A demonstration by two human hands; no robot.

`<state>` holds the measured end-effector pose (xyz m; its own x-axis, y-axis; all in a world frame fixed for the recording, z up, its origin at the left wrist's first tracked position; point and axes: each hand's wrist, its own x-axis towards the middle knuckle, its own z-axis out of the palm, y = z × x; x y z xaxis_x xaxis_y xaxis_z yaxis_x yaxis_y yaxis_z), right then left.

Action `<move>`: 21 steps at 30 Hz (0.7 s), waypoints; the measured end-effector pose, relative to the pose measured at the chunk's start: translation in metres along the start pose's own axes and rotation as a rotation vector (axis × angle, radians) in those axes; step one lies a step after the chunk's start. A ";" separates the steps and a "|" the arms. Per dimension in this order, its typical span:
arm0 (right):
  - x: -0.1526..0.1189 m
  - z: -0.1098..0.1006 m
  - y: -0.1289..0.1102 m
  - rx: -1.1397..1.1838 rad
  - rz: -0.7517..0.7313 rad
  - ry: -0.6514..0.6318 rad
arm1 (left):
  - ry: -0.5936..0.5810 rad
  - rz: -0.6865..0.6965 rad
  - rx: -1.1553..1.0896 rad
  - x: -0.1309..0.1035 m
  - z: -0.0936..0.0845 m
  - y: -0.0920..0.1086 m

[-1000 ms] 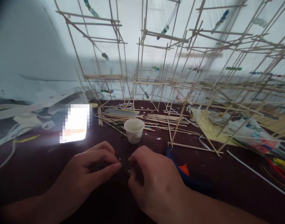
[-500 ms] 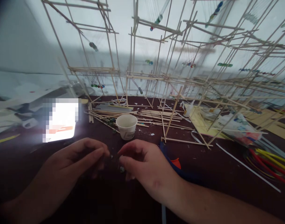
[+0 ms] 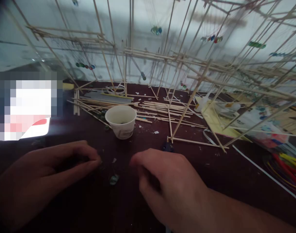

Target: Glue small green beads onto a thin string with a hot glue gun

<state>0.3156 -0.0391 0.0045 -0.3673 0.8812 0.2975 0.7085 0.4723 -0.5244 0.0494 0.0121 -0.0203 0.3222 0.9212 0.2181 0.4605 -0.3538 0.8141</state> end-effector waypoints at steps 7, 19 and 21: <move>-0.011 0.007 -0.007 -0.369 -0.327 0.019 | -0.028 0.043 0.021 0.003 0.004 0.001; -0.018 0.019 -0.006 -0.314 -0.317 -0.025 | -0.066 0.050 0.059 0.003 0.004 0.002; -0.019 0.020 -0.004 -0.290 -0.328 -0.032 | -0.055 0.052 0.071 0.003 0.003 -0.001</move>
<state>0.3076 -0.0578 -0.0153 -0.6161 0.6877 0.3841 0.6894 0.7066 -0.1593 0.0526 0.0144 -0.0223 0.3911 0.8918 0.2275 0.4990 -0.4132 0.7617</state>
